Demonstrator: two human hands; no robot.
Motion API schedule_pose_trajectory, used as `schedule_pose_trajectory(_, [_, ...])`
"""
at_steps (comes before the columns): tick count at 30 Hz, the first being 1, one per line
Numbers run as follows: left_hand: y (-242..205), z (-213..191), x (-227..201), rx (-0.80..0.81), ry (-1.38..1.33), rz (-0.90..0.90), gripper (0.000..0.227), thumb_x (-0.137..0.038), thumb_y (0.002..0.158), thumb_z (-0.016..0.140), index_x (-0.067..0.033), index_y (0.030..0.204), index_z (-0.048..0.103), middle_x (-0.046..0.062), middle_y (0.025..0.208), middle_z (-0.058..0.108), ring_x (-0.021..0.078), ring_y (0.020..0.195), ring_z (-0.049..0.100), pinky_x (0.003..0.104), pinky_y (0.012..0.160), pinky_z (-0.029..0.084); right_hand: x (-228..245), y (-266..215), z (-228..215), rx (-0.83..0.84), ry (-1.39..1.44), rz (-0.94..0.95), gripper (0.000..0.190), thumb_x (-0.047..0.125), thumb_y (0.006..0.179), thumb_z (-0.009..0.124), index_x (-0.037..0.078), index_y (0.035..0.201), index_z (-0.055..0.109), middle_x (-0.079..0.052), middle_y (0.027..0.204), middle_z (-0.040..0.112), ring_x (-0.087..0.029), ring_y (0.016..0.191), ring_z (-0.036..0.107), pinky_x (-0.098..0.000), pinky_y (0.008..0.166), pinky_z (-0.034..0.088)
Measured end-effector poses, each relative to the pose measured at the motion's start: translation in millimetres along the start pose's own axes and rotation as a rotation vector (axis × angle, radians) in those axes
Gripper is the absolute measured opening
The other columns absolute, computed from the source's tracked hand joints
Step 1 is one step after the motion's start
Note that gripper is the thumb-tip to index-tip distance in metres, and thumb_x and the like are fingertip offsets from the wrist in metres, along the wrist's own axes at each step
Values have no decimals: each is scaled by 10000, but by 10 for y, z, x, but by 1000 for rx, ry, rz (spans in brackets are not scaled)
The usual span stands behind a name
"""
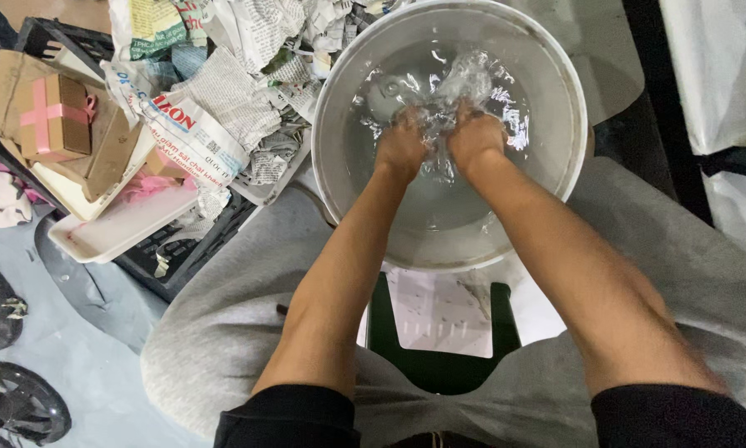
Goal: The person washes multiple ceramic cups and mugs by hand in a bucket of water. They scrub the interior and exterior of each item, rinse them, and place them on a nearby shelf.
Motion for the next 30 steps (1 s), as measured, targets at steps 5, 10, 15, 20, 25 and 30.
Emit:
schedule_pose_trajectory(5, [272,243,-132,-96,208,128,578,-212,938,615,-319,1471,418,91,1632,205,285,1503,195,548,1222,227,-43,517,461,129,114,60,700,133,1001,607,204,1624,297,-138,1634,359,-379,1381,530,-530,1020,523])
schedule_pose_trajectory(10, [360,204,-123,-54,-8,-55,541,-270,967,553,-262,1491,417,121,1615,246,323,1480,244,543,1197,248,35,707,684,65,136,-43,769,554,953,612,183,1584,376,-137,1557,473,-327,1418,477,-509,1147,403])
schedule_pose_trajectory(15, [175,172,-77,50,-77,-192,491,-312,985,525,-223,1464,465,141,1581,313,335,1459,303,527,1191,281,99,418,436,-39,213,-53,546,152,1007,596,182,1537,470,-204,1503,524,-333,1318,595,-445,1026,549])
schedule_pose_trajectory(20, [75,180,-9,126,-137,-279,467,-353,1002,498,-184,1438,513,160,1548,380,347,1437,363,512,1186,314,126,113,16,-182,311,-81,741,-11,926,639,123,1597,356,-280,1476,451,-408,1229,638,-480,942,578])
schedule_pose_trajectory(25, [-30,140,-47,179,-219,-307,473,-394,1020,470,-145,1411,562,179,1515,447,359,1416,423,497,1180,346,110,-159,-110,-178,360,-140,967,-66,756,786,150,1564,301,-334,1634,138,-437,1193,623,-450,949,572])
schedule_pose_trajectory(30, [-168,37,31,159,-360,-326,507,-435,1037,442,-107,1384,610,199,1481,514,371,1395,483,482,1175,379,-100,-372,-162,-345,614,85,1050,122,699,906,27,1529,271,-291,1487,393,-461,1173,620,-494,968,548])
Point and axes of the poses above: each hand's wrist, its own y-axis towards the middle knuckle, its own z-axis out of the palm, x = y × z, the point moved 5 cm from there along y, towards the middle knuckle
